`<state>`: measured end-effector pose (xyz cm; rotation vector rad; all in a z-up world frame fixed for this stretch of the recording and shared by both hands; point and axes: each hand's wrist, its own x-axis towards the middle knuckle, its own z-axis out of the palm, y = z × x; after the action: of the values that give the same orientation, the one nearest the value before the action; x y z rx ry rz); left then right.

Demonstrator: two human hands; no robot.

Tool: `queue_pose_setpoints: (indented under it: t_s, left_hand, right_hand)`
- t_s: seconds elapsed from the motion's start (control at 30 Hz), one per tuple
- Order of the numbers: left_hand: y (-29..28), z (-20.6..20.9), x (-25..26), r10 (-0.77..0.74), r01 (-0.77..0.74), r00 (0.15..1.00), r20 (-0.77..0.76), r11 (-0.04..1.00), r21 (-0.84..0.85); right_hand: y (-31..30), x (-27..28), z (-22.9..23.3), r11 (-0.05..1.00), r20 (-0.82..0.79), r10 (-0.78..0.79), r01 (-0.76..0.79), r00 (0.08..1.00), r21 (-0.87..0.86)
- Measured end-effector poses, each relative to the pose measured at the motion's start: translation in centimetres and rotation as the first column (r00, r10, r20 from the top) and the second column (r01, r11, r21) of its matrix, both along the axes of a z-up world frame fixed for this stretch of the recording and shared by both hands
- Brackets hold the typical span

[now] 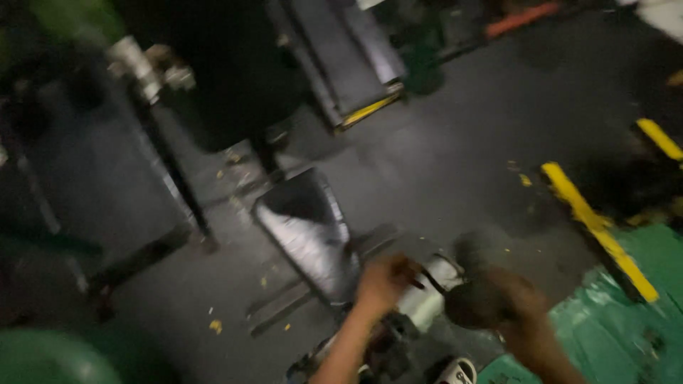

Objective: Cleaning gym equipment with a cloth.

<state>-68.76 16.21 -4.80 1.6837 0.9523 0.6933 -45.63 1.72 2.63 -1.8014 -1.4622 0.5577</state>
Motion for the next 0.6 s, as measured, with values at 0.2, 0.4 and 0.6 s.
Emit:
queue_pose_setpoints:
  t_s: [0.2,0.4,0.6]
  left_hand:
    - [-5.6,6.8,8.2,-0.322,0.362,0.927,-0.192,0.903,0.233]
    - [-11.4,14.2,16.7,-0.455,0.471,0.881,-0.134,0.870,0.142]
    - [-18.9,14.4,28.0,-0.429,0.395,0.901,-0.064,0.752,0.527]
  right_hand:
    - [-4.9,3.3,-6.8,0.903,0.134,-0.216,0.250,0.967,-0.349]
    - [-11.9,9.5,-2.0,0.929,-0.295,-0.352,0.293,0.888,-0.226]
    - [-19.5,18.8,-5.0,0.834,-0.510,-0.336,0.502,0.792,0.230]
